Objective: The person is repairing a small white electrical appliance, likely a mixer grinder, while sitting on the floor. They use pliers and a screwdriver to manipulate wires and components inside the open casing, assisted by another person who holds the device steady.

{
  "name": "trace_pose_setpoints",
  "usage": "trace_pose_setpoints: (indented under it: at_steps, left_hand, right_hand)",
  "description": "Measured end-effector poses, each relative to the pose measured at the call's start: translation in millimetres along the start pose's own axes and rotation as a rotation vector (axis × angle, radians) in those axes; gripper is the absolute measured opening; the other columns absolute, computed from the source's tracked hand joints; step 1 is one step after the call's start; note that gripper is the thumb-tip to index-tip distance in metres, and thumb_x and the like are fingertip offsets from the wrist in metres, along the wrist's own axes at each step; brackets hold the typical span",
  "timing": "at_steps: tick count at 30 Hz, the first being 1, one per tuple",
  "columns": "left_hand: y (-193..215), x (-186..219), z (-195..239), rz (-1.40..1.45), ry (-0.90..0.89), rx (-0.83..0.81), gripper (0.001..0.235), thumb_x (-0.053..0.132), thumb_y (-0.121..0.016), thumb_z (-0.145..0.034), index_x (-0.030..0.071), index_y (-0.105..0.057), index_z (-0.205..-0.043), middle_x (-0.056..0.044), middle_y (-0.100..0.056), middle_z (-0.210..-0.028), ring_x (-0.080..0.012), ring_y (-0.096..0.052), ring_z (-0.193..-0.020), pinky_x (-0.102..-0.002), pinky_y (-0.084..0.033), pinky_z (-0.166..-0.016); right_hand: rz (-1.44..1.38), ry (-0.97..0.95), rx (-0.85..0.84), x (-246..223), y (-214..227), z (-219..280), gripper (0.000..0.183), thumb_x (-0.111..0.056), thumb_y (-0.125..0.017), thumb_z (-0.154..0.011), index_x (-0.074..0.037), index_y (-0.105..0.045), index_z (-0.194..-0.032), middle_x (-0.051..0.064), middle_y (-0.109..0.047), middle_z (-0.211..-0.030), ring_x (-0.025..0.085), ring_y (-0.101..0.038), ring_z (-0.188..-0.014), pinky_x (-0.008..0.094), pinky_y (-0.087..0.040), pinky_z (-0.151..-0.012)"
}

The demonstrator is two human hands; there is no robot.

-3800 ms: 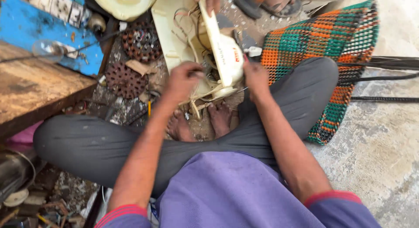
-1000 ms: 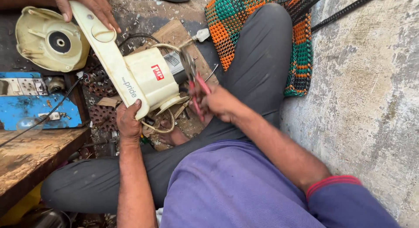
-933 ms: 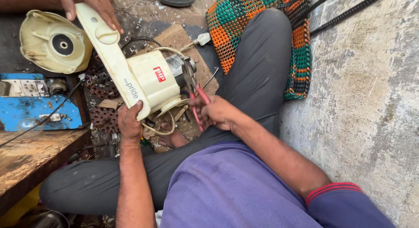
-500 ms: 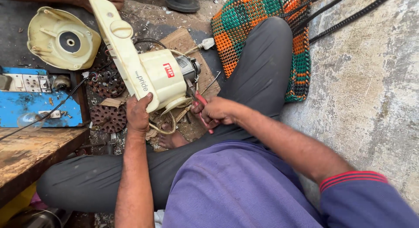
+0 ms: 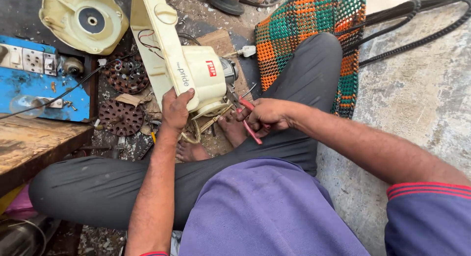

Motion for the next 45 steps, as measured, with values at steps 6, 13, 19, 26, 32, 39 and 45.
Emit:
trace_pose_setpoints:
  at_steps: [6,13,19,26,32,39,45]
  left_hand:
    - [-11,-1,-1,0.006,-0.083,0.028,0.036,0.016,-0.058,-0.095,-0.007,-0.07,-0.119,-0.014,-0.075,-0.108,-0.019,-0.068,-0.097,-0.03,-0.054,-0.088]
    - [-24,21,-4,-0.055,-0.09,0.068,0.037,0.021,-0.061,-0.094,-0.003,-0.069,-0.12,-0.015,-0.078,-0.105,-0.0208,-0.072,-0.095,-0.033,-0.056,-0.085]
    - [39,46,27,-0.546,-0.345,0.128,0.041,0.034,-0.061,-0.106,-0.001,-0.069,-0.125,-0.023,-0.074,-0.116,-0.0289,-0.07,-0.103,-0.041,-0.055,-0.09]
    - [133,-45,40,-1.356,0.568,0.034,0.03,0.02,-0.067,-0.089,0.001,-0.076,-0.11,-0.024,-0.071,-0.118,-0.04,-0.068,-0.112,-0.047,-0.056,-0.095]
    - [147,-127,23,-1.358,0.761,-0.069,0.033,0.022,-0.064,-0.093,0.005,-0.075,-0.12,-0.019,-0.068,-0.13,-0.0367,-0.067,-0.12,-0.047,-0.057,-0.095]
    - [159,-142,6,-1.322,0.708,-0.021,0.038,0.021,-0.072,-0.087,-0.001,-0.076,-0.118,-0.026,-0.068,-0.125,-0.0418,-0.064,-0.119,-0.046,-0.053,-0.102]
    - [140,-66,20,-1.067,0.157,0.21,0.033,0.024,-0.061,-0.106,0.0,-0.06,-0.127,-0.032,-0.07,-0.1,-0.0496,-0.066,-0.096,-0.055,-0.053,-0.086]
  right_hand:
    - [-0.106,0.048,0.137,7,-12,-4,0.033,0.009,-0.05,-0.083,-0.005,-0.057,-0.112,0.008,-0.06,-0.079,0.022,-0.062,-0.055,0.04,-0.06,-0.051]
    - [0.068,0.087,0.326,4,-12,-5,0.022,0.003,-0.048,-0.09,-0.005,-0.06,-0.106,0.012,-0.06,-0.081,0.022,-0.063,-0.063,0.041,-0.06,-0.053]
    - [0.171,0.122,0.317,1,19,-18,0.021,0.005,-0.048,-0.088,-0.003,-0.058,-0.105,0.014,-0.061,-0.078,0.026,-0.062,-0.061,0.04,-0.055,-0.05]
    - [-0.047,0.039,0.208,-14,19,-22,0.032,0.014,-0.049,-0.077,-0.004,-0.056,-0.104,0.01,-0.064,-0.097,0.031,-0.072,-0.091,0.048,-0.064,-0.071]
    - [-0.464,0.192,0.065,9,14,-32,0.04,0.01,-0.048,-0.073,-0.007,-0.057,-0.108,0.012,-0.066,-0.099,0.034,-0.071,-0.092,0.055,-0.058,-0.087]
    - [-0.516,0.527,0.516,38,73,-155,0.022,0.003,-0.061,-0.085,-0.006,-0.056,-0.105,0.009,-0.06,-0.086,0.027,-0.063,-0.073,0.047,-0.055,-0.063]
    - [0.002,0.367,1.186,46,87,-234,0.035,-0.013,-0.074,-0.083,0.001,-0.061,-0.112,0.014,-0.067,-0.095,0.022,-0.064,-0.08,0.033,-0.051,-0.073]
Point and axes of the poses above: each hand's wrist, its own z-axis away from the middle knuckle, its own y-axis out of the back of the hand, x = y × z, the point moved 2 cm from there along -z, towards the middle knuckle
